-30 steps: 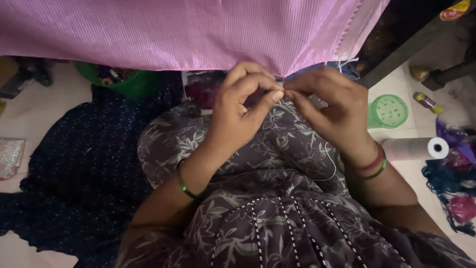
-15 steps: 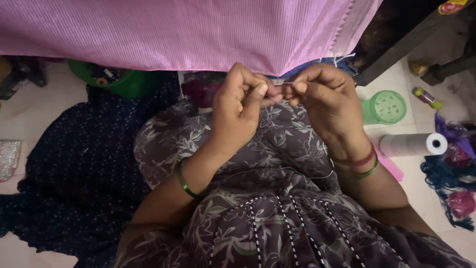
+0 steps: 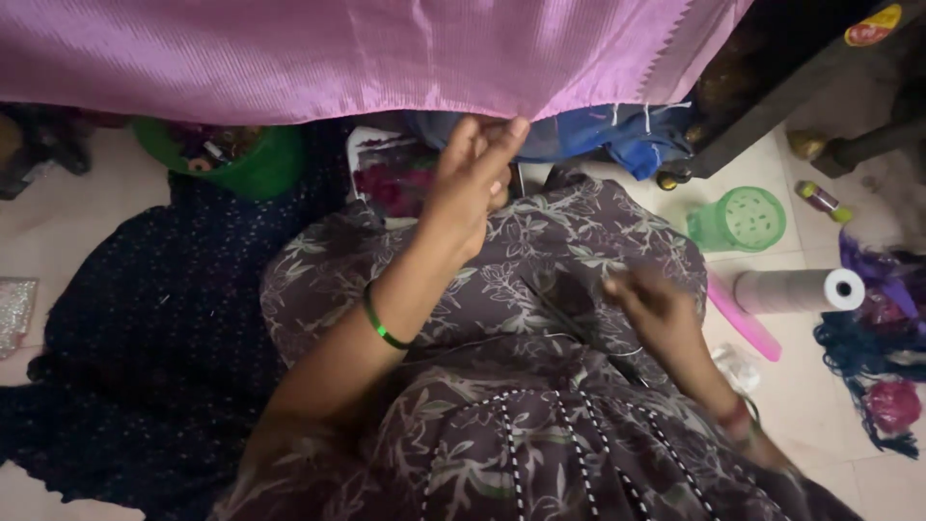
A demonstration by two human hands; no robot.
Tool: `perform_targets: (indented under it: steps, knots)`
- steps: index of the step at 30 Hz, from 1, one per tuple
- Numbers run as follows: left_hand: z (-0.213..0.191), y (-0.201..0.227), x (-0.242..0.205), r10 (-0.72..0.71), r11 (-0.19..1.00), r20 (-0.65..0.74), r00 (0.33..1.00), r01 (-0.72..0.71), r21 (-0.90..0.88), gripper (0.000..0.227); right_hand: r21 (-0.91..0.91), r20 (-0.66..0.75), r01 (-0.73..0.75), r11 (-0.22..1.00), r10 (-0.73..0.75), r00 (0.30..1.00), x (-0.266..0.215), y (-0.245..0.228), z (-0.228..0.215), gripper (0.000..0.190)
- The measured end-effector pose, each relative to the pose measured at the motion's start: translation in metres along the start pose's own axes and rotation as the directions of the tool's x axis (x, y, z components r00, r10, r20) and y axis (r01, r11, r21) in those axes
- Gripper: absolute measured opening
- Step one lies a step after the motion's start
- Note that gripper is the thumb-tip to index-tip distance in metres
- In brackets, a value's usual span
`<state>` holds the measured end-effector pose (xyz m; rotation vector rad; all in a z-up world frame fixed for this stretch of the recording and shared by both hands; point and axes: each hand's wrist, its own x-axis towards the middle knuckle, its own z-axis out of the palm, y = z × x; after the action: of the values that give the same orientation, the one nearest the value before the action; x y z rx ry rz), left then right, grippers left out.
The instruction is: Tying knots in the loose threads of a pink silk saree to form decorative tassels.
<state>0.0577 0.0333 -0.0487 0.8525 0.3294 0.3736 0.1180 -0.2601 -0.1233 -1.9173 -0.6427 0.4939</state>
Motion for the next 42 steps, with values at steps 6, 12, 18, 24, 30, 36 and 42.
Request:
perform_targets:
  steps: [6, 12, 18, 24, 30, 36, 42]
  knots:
    - [-0.004, -0.020, 0.015, 0.047, 0.992, 0.003, 0.999, -0.047, 0.118, 0.015, -0.488, 0.008, -0.144, 0.861, 0.169, 0.986, -0.110, 0.051, -0.016, 0.038]
    - [-0.007, -0.024, 0.016, 0.112, 0.992, -0.022, 0.993, -0.111, 0.062, 0.012, -0.277, 0.079, -0.114, 0.954, 0.141, 0.987, -0.187, 0.065, -0.023, 0.041]
    - [-0.008, -0.026, 0.013, 0.298, 0.920, 0.109, 0.948, -0.316, 0.233, 0.008, -0.087, 0.172, -0.039, 0.995, 0.053, 0.984, -0.206, 0.099, -0.057, 0.045]
    - [-0.011, -0.024, 0.005, 0.389, 0.839, 0.095, 0.916, -0.395, 0.375, 0.009, 0.092, 0.289, 0.009, 0.996, -0.035, 0.957, -0.152, 0.107, -0.081, 0.049]
    - [-0.017, -0.032, -0.003, 0.364, 0.836, 0.093, 0.927, -0.369, 0.406, 0.009, -0.324, 0.105, -0.258, 0.910, 0.306, 0.946, -0.072, 0.067, -0.051, 0.036]
    - [-0.019, -0.017, -0.019, 0.414, 0.776, 0.093, 0.905, -0.405, 0.484, 0.011, 0.109, 0.210, 0.054, 0.993, -0.076, 0.975, -0.016, -0.002, -0.021, 0.041]
    - [-0.011, -0.003, -0.030, 0.595, 0.513, 0.177, 0.784, -0.540, 0.667, 0.014, -0.335, 0.154, 0.081, 0.939, -0.031, 0.988, 0.002, -0.029, -0.027, 0.050]
